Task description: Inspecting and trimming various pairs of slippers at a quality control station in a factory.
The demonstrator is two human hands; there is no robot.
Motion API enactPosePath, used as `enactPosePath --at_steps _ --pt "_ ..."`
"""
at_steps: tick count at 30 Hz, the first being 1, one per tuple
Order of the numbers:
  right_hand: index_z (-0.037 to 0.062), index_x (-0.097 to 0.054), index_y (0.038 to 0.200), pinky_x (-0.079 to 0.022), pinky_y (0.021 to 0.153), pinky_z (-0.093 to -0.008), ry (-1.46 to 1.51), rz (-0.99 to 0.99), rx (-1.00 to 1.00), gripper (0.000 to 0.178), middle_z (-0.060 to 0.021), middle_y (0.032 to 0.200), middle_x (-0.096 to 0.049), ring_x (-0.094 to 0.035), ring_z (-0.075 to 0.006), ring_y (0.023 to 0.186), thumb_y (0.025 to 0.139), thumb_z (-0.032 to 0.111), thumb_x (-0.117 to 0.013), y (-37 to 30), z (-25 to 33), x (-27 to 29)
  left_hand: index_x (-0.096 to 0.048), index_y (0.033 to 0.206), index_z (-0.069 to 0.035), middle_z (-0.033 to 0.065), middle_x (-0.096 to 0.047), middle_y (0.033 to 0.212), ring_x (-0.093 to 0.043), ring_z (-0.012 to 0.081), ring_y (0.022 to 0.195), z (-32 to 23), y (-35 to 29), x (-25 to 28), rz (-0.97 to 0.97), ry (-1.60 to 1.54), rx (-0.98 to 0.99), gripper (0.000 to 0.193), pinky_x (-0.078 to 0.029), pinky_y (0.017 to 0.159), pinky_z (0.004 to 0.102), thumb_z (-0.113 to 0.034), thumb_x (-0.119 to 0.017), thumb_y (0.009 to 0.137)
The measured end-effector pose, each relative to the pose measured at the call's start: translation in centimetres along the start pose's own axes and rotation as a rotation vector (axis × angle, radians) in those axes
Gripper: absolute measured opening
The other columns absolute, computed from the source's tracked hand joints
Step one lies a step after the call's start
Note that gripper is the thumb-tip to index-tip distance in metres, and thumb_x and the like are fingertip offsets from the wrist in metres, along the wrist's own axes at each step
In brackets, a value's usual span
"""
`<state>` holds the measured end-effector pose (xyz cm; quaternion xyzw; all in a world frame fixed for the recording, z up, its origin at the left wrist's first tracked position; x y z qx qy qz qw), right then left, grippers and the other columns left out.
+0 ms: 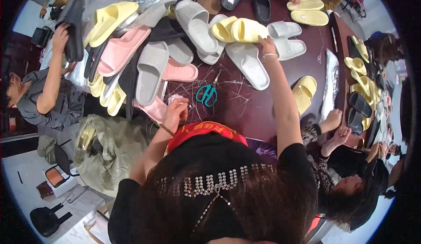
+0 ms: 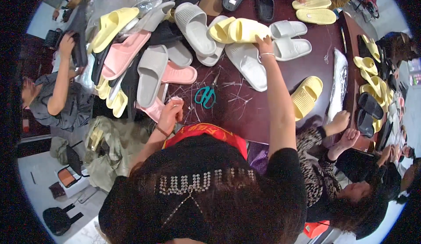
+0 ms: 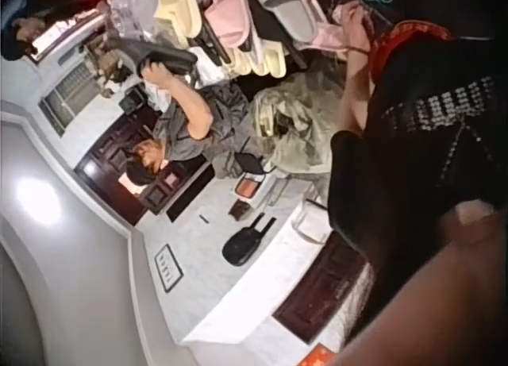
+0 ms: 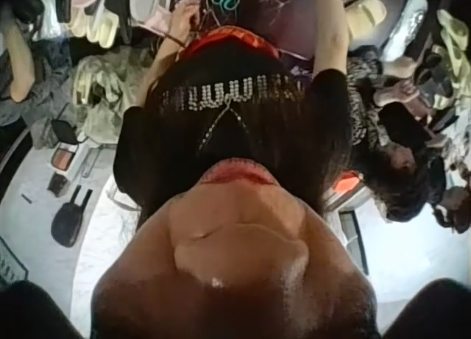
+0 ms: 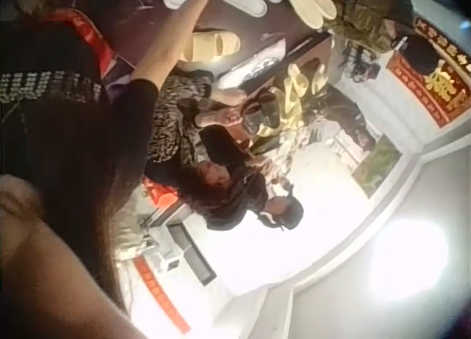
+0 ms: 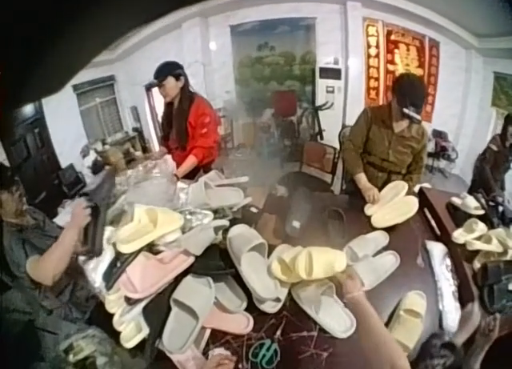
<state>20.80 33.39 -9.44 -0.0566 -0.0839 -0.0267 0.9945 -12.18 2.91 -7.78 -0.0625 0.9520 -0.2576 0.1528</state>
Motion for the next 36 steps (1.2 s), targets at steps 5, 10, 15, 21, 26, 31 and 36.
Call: enactPosePath --at_steps 5,10,15,21,26,31,36 --pt "-0.0008 -0.050 0.107 -0.045 0.076 -0.0280 0.252 -0.030 -0.250 0.039 -0.0072 0.100 -0.056 -0.055 -0.0172 0.087 0.074 0.016 -0.062 0.9 3.0 -3.7 -0.051 0.096 -0.003 0.0012 -0.048 0.060 -0.044 0.0086 0.050 0.8 -0.9 1.4 -0.063 -0.054 -0.021 0.016 -0.034 0.044 0.0196 -0.011 -0.049 0.082" --pt "0.0023 -0.049 0.109 -0.044 0.077 -0.0265 0.558 0.247 0.014 0.037 -0.0060 0.101 -0.056 -0.054 -0.0147 0.090 0.075 0.008 -0.061 -2.9 10.3 -5.5 -0.051 0.096 -0.003 0.0014 -0.049 0.064 -0.045 0.0079 0.053 -0.4 0.6 0.6 -0.069 -0.008 -0.036 0.015 -0.035 0.047 0.0192 -0.010 -0.049 0.082" --pt "0.0022 -0.049 0.109 -0.042 0.080 -0.0260 0.340 0.303 0.212 0.033 -0.0058 0.102 -0.056 -0.053 -0.0127 0.091 0.077 0.004 -0.058 -10.4 14.9 -5.0 -0.038 0.115 -0.003 0.0047 -0.051 0.086 -0.048 0.0098 0.073 -9.1 4.1 -6.2 0.082 0.079 -0.499 0.040 -0.041 0.064 0.0223 -0.011 -0.055 0.081" --pt "0.0008 -0.049 0.108 -0.042 0.079 -0.0267 0.110 0.503 0.190 0.030 -0.0057 0.100 -0.056 -0.052 -0.0113 0.090 0.078 0.003 -0.056 -14.9 15.6 -7.8 -0.030 0.122 -0.003 0.0115 -0.050 0.100 -0.050 0.0175 0.089 -15.1 7.4 -11.7 0.066 0.402 -0.902 0.057 -0.044 0.073 0.0299 -0.018 -0.061 0.077" --pt "0.0004 -0.050 0.108 -0.042 0.078 -0.0265 0.190 0.285 0.113 0.029 -0.0046 0.097 -0.057 -0.052 -0.0117 0.088 0.079 0.005 -0.054 -13.8 10.3 -6.0 -0.042 0.112 -0.005 0.0092 -0.050 0.103 -0.051 0.0195 0.089 -9.1 12.5 -8.3 0.096 -0.097 -0.251 0.033 -0.046 0.067 0.0326 -0.010 -0.053 0.081" --pt "0.0045 -0.049 0.111 -0.042 0.076 -0.0277 -0.137 -0.034 0.319 0.038 -0.0068 0.093 -0.058 -0.054 -0.0160 0.086 0.075 0.015 -0.058 -14.4 5.4 -6.1 -0.046 0.105 -0.007 0.0093 -0.053 0.099 -0.054 0.0223 0.079 -4.6 13.8 -4.5 -0.059 -0.536 -0.100 0.023 -0.045 0.055 0.0341 -0.012 -0.051 0.083" --pt "0.0083 -0.049 0.111 -0.044 0.075 -0.0319 -0.799 0.124 0.474 0.045 -0.0112 0.093 -0.058 -0.057 -0.0276 0.086 0.071 0.024 -0.062 -15.0 4.5 -13.0 -0.046 0.106 -0.009 0.0082 -0.054 0.098 -0.054 0.0220 0.078 -4.3 14.4 -3.2 -0.058 -0.604 -0.097 0.023 -0.045 0.055 0.0326 -0.010 -0.050 0.083"
Point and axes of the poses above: each hand's wrist, its own y-axis towards the middle knuckle, its own x-axis out of the back of the hand, z = x × y, the point moved 8 cm from there along y, towards the middle knuckle
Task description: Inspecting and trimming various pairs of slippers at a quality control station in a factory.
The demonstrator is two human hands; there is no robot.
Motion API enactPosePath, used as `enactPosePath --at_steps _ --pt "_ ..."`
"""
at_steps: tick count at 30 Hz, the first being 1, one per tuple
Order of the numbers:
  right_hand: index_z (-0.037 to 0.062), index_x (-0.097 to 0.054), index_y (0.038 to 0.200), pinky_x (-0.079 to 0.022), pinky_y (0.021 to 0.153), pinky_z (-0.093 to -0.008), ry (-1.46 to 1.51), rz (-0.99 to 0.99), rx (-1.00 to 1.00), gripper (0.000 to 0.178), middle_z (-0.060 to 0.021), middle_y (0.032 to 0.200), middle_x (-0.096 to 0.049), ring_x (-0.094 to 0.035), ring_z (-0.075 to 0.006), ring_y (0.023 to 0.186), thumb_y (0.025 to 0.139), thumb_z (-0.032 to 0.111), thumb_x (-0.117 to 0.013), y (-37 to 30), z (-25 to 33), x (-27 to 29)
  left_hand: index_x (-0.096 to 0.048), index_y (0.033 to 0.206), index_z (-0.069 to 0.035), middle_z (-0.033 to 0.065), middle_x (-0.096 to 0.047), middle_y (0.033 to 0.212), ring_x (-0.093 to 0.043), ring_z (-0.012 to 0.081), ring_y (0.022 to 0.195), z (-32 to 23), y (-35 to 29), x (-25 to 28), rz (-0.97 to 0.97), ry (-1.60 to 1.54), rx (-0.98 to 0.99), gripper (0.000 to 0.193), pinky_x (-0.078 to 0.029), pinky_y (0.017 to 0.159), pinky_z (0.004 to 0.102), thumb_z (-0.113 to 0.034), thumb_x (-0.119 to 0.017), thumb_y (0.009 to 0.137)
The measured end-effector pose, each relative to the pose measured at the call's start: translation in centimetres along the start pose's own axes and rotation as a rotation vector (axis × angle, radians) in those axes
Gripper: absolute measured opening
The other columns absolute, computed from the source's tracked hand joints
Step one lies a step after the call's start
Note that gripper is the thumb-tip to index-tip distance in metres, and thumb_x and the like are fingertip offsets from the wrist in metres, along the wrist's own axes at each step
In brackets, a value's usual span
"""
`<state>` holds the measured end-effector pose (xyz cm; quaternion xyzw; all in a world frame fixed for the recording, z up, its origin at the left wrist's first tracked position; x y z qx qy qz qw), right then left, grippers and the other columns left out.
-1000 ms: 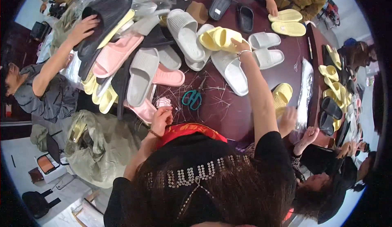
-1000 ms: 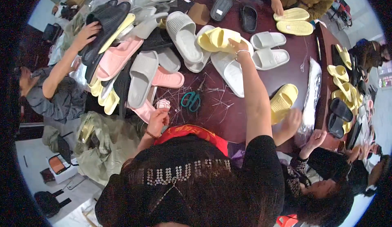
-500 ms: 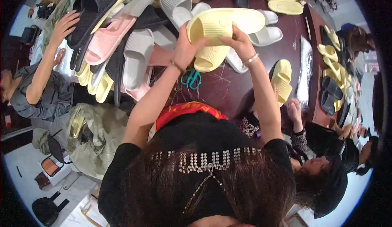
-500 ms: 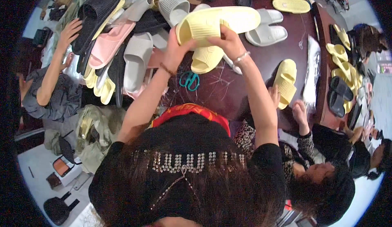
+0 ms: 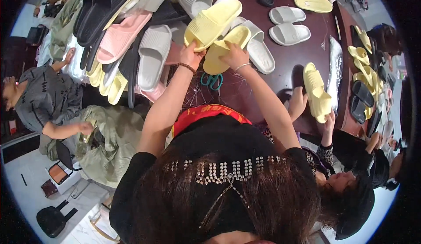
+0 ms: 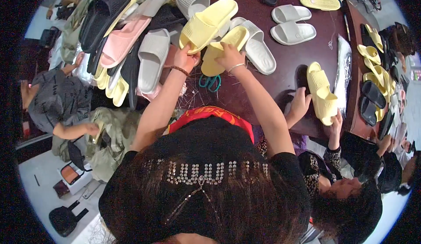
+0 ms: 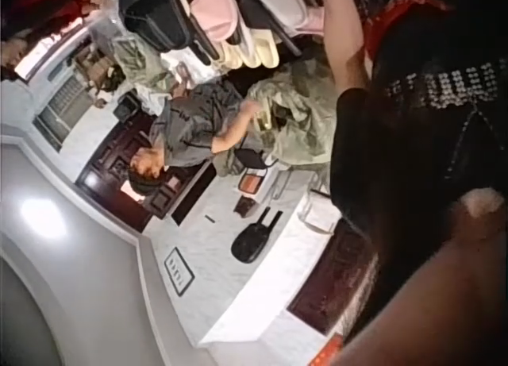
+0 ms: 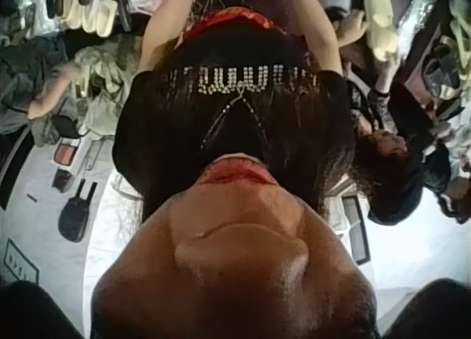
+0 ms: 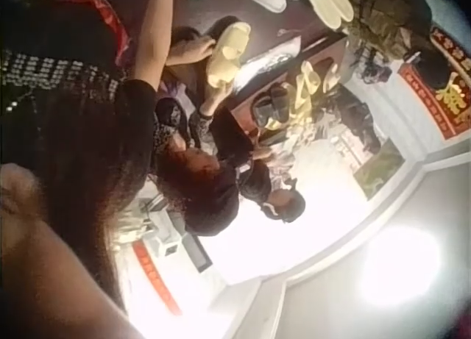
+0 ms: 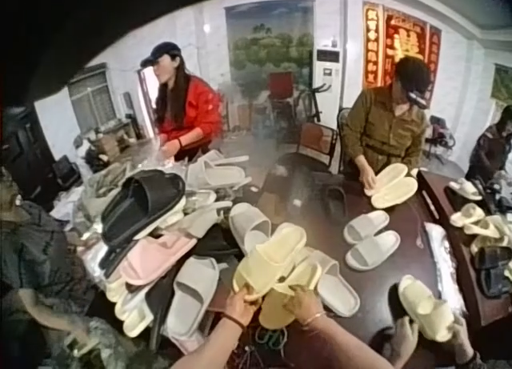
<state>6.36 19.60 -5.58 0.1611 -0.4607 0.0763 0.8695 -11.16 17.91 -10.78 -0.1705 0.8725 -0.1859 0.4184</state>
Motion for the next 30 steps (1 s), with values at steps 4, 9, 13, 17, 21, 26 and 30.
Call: enactPosePath --at_steps 4,9,13,17,21,26,30 --pt "0.0064 -0.045 0.114 -0.044 0.076 -0.0302 -0.089 0.361 -0.248 0.055 -0.0120 0.093 -0.057 -0.056 -0.0207 0.084 0.065 0.017 -0.069 0.3 -0.6 -1.7 -0.045 0.108 -0.009 0.0080 -0.053 0.099 -0.054 0.0209 0.079 -2.1 -0.5 0.3 -0.002 0.100 -0.110 0.024 -0.045 0.057 0.0315 -0.009 -0.049 0.083" --pt "0.0084 -0.032 0.122 -0.046 0.069 -0.0296 0.617 0.133 -0.302 0.067 -0.0142 0.089 -0.057 -0.057 -0.0193 0.081 0.065 0.009 -0.069 -2.8 -1.6 4.3 -0.042 0.113 -0.008 0.0086 -0.052 0.104 -0.055 0.0205 0.084 -3.0 -2.0 0.1 0.027 0.290 -0.111 0.029 -0.047 0.063 0.0326 -0.009 -0.046 0.084" --pt "0.0095 -0.024 0.125 -0.047 0.064 -0.0286 0.866 -0.004 -0.238 0.074 -0.0144 0.083 -0.057 -0.057 -0.0171 0.077 0.066 0.002 -0.068 -5.6 -1.7 7.6 -0.046 0.106 -0.001 0.0098 -0.055 0.097 -0.057 0.0201 0.079 -0.5 -3.7 -2.8 0.163 0.167 -0.083 0.025 -0.049 0.059 0.0323 -0.006 -0.048 0.082" --pt "0.0113 -0.015 0.130 -0.046 0.064 -0.0248 0.857 -0.005 -0.221 0.081 -0.0128 0.085 -0.057 -0.056 -0.0145 0.075 0.068 -0.003 -0.065 -7.6 -1.7 8.7 -0.045 0.107 -0.001 0.0100 -0.055 0.098 -0.057 0.0211 0.084 1.4 -5.0 -5.1 0.236 0.140 -0.014 0.026 -0.051 0.063 0.0324 -0.006 -0.047 0.082" --pt "0.0137 -0.008 0.134 -0.045 0.064 -0.0236 0.799 0.088 -0.238 0.087 -0.0116 0.090 -0.056 -0.055 -0.0141 0.077 0.068 -0.006 -0.062 -8.8 -1.6 8.8 -0.038 0.120 -0.005 0.0096 -0.050 0.111 -0.052 0.0207 0.097 1.0 -5.4 -7.3 0.398 0.320 -0.067 0.037 -0.047 0.076 0.0350 -0.008 -0.045 0.084" --pt "0.0151 -0.005 0.135 -0.045 0.064 -0.0234 0.768 0.136 -0.249 0.090 -0.0103 0.089 -0.056 -0.054 -0.0129 0.078 0.069 -0.008 -0.061 -8.8 -1.3 8.6 -0.037 0.120 -0.003 0.0105 -0.050 0.112 -0.051 0.0207 0.099 0.6 -5.2 -7.0 0.277 0.427 -0.030 0.039 -0.045 0.081 0.0353 -0.007 -0.046 0.083" --pt "0.0151 -0.006 0.135 -0.044 0.064 -0.0239 0.834 0.081 -0.248 0.089 -0.0102 0.088 -0.056 -0.054 -0.0125 0.078 0.069 -0.008 -0.061 -8.8 -0.9 7.7 -0.038 0.118 0.000 0.0111 -0.051 0.111 -0.051 0.0211 0.099 0.8 -5.7 -7.1 0.249 0.371 -0.127 0.037 -0.043 0.084 0.0349 -0.006 -0.046 0.082"
Point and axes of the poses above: each hand's wrist, its own y-axis towards the middle knuckle, its own x-axis out of the back of the hand, z = x × y, the point moved 8 cm from there along y, towards the middle knuckle
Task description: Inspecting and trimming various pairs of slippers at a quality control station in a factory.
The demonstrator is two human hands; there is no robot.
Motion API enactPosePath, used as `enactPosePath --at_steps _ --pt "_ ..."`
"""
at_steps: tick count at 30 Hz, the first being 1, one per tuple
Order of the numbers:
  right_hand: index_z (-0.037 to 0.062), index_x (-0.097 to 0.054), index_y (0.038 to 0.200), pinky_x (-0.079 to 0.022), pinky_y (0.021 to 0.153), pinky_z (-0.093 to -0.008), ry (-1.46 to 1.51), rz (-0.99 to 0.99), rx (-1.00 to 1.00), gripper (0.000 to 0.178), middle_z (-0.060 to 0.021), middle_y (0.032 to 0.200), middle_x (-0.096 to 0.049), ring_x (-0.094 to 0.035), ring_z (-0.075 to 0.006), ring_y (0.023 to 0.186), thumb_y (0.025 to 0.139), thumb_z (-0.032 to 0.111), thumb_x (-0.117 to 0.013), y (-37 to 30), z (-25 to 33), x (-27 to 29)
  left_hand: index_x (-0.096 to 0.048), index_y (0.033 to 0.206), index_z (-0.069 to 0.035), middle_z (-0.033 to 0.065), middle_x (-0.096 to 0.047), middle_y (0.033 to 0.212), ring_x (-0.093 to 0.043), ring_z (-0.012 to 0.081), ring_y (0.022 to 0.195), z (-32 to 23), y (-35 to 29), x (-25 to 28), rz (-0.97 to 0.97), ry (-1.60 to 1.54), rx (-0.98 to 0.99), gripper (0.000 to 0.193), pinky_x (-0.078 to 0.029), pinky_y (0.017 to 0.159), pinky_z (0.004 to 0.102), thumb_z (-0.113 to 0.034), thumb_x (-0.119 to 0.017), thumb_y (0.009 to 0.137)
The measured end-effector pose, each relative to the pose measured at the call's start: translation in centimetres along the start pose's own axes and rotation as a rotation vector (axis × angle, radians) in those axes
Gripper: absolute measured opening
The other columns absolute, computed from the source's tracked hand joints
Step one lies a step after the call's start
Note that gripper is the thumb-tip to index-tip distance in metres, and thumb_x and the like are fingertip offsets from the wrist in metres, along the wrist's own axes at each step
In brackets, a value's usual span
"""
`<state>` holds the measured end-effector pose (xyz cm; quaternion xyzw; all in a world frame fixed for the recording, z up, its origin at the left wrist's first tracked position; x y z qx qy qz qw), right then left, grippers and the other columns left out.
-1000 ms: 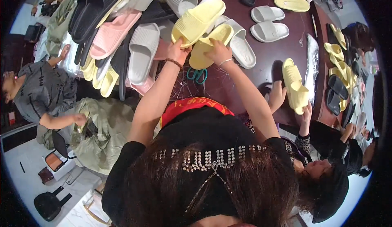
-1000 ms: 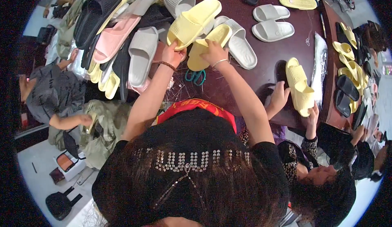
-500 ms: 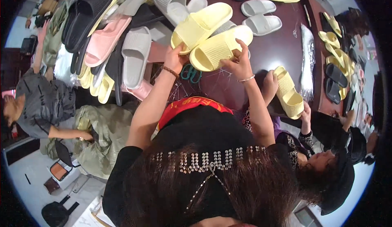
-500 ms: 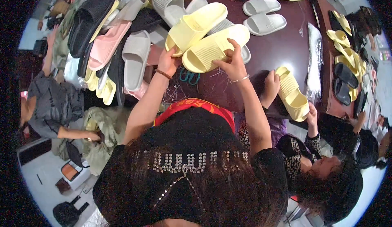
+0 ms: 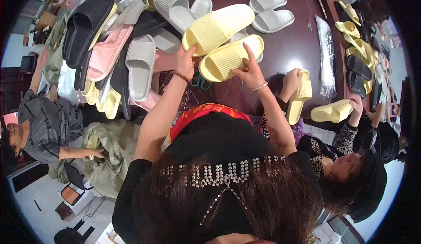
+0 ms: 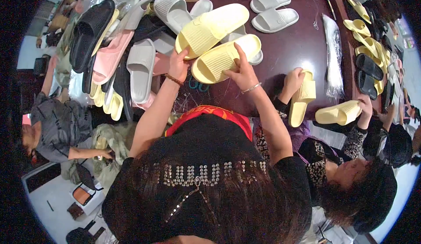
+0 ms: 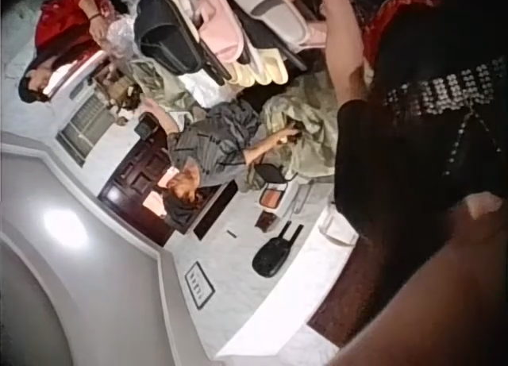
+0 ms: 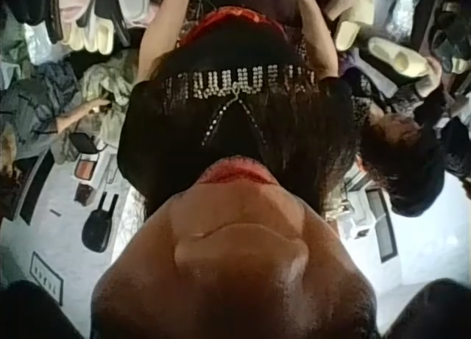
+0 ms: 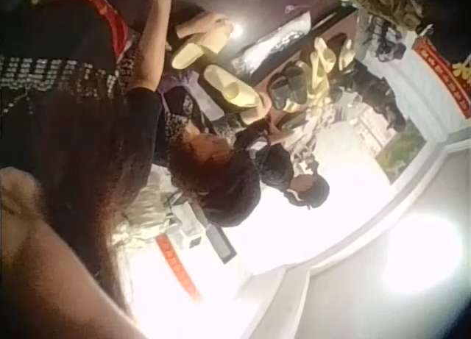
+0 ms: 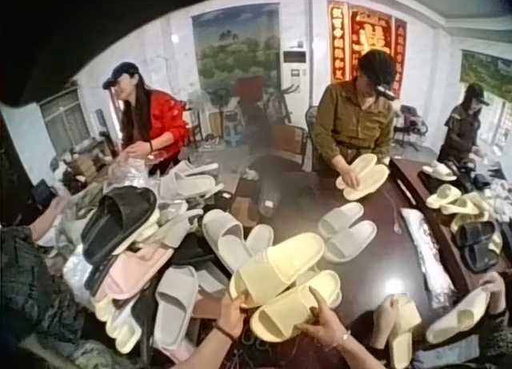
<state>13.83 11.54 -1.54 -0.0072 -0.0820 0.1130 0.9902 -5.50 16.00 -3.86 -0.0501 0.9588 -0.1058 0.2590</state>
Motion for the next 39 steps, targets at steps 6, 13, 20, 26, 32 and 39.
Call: enactPosePath --at_steps 6,13,20,26,32,39 --pt "0.0152 -0.006 0.136 -0.045 0.067 -0.0264 -0.107 -0.003 -0.020 0.090 -0.0112 0.089 -0.056 -0.054 -0.0148 0.080 0.068 -0.006 -0.061 -0.5 -1.3 -1.8 -0.041 0.116 0.002 0.0114 -0.052 0.110 -0.051 0.0218 0.099 2.4 -0.5 0.4 0.153 -0.191 0.139 0.036 -0.042 0.086 0.0348 -0.003 -0.045 0.080" --pt "0.0155 -0.007 0.135 -0.043 0.080 -0.0298 0.191 0.006 -0.016 0.091 -0.0135 0.111 -0.048 -0.051 -0.0202 0.097 0.065 -0.005 -0.061 -0.3 -1.8 -1.9 -0.040 0.117 0.002 0.0115 -0.051 0.111 -0.051 0.0215 0.100 3.6 -0.9 -0.3 0.222 -0.182 0.282 0.038 -0.041 0.088 0.0350 -0.001 -0.044 0.079" --pt "0.0137 -0.013 0.133 -0.045 0.077 -0.0282 0.540 0.025 -0.072 0.080 -0.0141 0.115 -0.045 -0.050 -0.0204 0.098 0.070 -0.001 -0.061 0.2 -1.1 -1.7 -0.040 0.117 0.002 0.0122 -0.051 0.111 -0.051 0.0203 0.100 0.6 -0.8 -2.7 0.346 0.022 0.180 0.037 -0.041 0.087 0.0342 -0.002 -0.043 0.080" --pt "0.0110 -0.028 0.127 -0.042 0.086 -0.0311 0.818 -0.019 -0.367 0.053 -0.0087 0.116 -0.046 -0.047 -0.0192 0.105 0.080 0.002 -0.051 0.4 -1.6 -2.1 -0.042 0.114 0.000 0.0113 -0.053 0.104 -0.055 0.0172 0.088 -1.0 0.6 -4.0 0.373 0.175 0.200 0.036 -0.047 0.073 0.0306 -0.004 -0.047 0.078" --pt "0.0080 -0.034 0.120 -0.042 0.084 -0.0329 0.890 -0.304 -0.246 0.041 -0.0081 0.115 -0.046 -0.048 -0.0198 0.104 0.083 0.016 -0.051 -0.2 -0.9 1.3 -0.042 0.113 -0.001 0.0110 -0.056 0.097 -0.057 0.0152 0.081 -1.6 1.6 -0.4 0.224 0.040 0.188 0.032 -0.048 0.069 0.0271 -0.007 -0.046 0.081" --pt "0.0070 -0.033 0.123 -0.030 0.094 -0.0443 1.053 -0.374 -0.239 0.043 -0.0105 0.123 -0.042 -0.040 -0.0272 0.114 0.085 0.025 -0.043 -1.7 -3.4 4.6 -0.044 0.111 -0.005 0.0107 -0.060 0.081 -0.058 0.0231 0.070 3.9 0.3 8.6 0.068 0.659 0.188 0.035 -0.048 0.066 0.0331 -0.016 -0.051 0.078"
Point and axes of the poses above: each hand's wrist, its own y-axis towards the middle knuckle, its own x-axis out of the back of the hand, z = x × y, the point moved 8 cm from there along y, towards the middle knuckle
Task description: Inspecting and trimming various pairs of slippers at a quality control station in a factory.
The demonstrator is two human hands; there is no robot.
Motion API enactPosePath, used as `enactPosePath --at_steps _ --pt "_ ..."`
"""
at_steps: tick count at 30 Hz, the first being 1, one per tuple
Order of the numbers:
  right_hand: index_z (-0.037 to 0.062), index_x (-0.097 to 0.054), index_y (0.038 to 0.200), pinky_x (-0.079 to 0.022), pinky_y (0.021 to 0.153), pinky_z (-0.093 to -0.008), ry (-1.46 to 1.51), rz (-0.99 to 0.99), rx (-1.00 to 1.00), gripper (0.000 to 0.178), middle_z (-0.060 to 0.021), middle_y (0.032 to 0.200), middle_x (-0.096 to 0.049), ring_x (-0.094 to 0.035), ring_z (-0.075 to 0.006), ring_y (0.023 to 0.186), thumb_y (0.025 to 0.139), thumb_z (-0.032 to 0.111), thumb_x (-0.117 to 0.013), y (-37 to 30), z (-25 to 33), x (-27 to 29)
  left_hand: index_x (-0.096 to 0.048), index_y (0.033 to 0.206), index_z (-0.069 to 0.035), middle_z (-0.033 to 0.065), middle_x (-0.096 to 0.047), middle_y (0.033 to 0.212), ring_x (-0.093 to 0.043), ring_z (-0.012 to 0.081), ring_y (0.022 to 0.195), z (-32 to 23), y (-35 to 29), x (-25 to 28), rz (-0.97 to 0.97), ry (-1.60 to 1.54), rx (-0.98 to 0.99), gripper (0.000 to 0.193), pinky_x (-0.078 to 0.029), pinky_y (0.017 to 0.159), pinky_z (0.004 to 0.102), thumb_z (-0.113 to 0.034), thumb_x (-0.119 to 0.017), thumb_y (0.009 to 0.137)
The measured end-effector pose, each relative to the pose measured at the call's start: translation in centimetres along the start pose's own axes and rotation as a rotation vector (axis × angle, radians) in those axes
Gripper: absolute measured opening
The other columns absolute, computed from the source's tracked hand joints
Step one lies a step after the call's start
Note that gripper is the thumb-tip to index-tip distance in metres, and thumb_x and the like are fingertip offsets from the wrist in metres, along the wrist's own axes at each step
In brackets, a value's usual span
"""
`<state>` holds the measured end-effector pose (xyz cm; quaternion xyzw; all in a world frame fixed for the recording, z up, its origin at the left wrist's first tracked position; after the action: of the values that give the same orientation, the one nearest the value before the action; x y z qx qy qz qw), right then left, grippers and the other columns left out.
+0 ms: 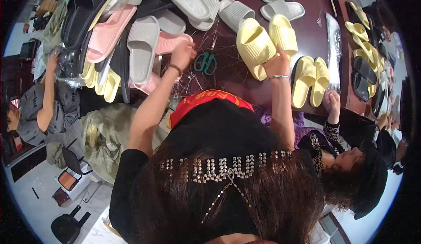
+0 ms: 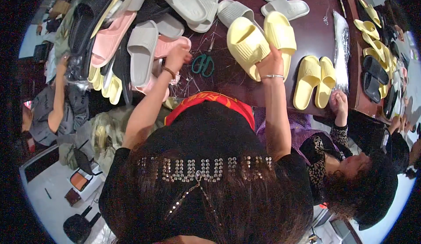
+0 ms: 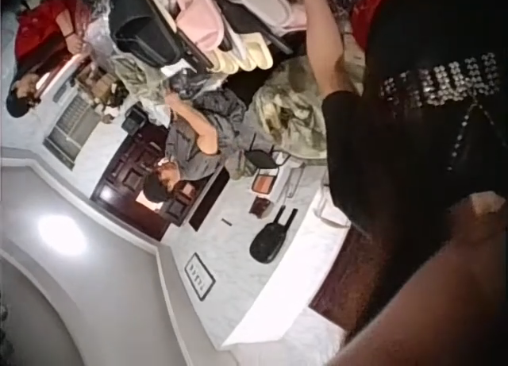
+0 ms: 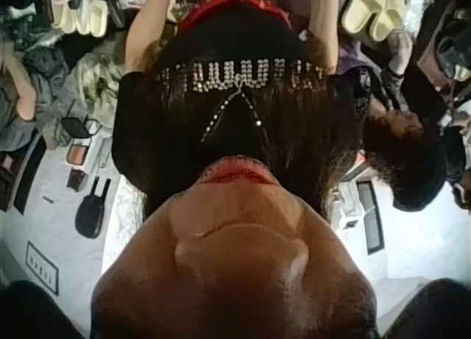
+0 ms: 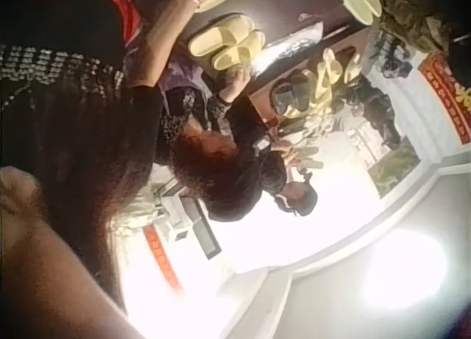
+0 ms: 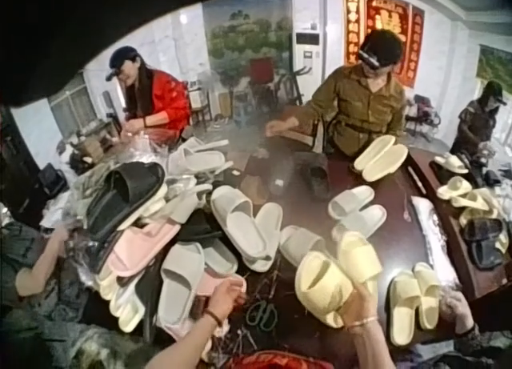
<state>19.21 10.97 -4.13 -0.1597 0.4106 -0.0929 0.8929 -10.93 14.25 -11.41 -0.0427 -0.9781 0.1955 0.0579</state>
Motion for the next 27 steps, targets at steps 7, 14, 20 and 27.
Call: enactPosePath --at_steps 7,14,20,27 --pt "0.0089 -0.033 0.124 -0.021 0.098 -0.0477 0.134 -0.128 -0.030 0.045 -0.0110 0.125 -0.041 -0.034 -0.0280 0.118 0.084 0.028 -0.042 -0.4 -1.7 1.9 -0.046 0.108 -0.010 0.0164 -0.058 0.081 -0.057 0.0343 0.072 1.5 -3.1 -7.8 -0.208 1.211 -0.483 0.040 -0.045 0.066 0.0441 -0.015 -0.053 0.070" --pt "0.0090 -0.036 0.121 -0.023 0.096 -0.0479 0.245 -0.109 0.048 0.046 -0.0085 0.123 -0.042 -0.036 -0.0280 0.115 0.080 0.025 -0.049 -0.2 -2.8 2.6 -0.041 0.116 -0.006 0.0139 -0.057 0.083 -0.058 0.0281 0.072 -0.4 -0.5 -4.9 -0.066 0.915 -0.250 0.048 -0.045 0.061 0.0375 -0.013 -0.055 0.071" --pt "0.0194 -0.033 0.121 -0.028 0.089 -0.0483 0.241 -0.185 0.069 0.046 -0.0043 0.121 -0.042 -0.039 -0.0255 0.110 0.078 0.021 -0.052 -0.5 -3.4 3.2 -0.036 0.122 -0.004 0.0091 -0.056 0.086 -0.055 0.0136 0.071 1.7 -2.3 -3.8 0.296 -0.223 0.263 0.053 -0.044 0.059 0.0223 -0.012 -0.057 0.074" --pt "0.0259 -0.031 0.119 -0.031 0.085 -0.0484 0.145 -0.117 0.098 0.047 -0.0027 0.120 -0.040 -0.040 -0.0232 0.108 0.078 0.018 -0.052 -0.6 -2.9 2.2 -0.038 0.122 -0.005 0.0078 -0.055 0.084 -0.053 0.0119 0.068 -1.8 -6.1 -4.5 0.417 -0.539 0.147 0.052 -0.043 0.058 0.0199 -0.011 -0.058 0.074"
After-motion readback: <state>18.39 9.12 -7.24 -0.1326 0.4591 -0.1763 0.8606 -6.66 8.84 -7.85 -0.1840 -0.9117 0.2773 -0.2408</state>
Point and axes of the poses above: each hand's wrist, its own y-axis towards the middle knuckle, its own x-axis out of the back of the hand, z = x × y, the point moved 8 cm from there along y, towards the middle knuckle
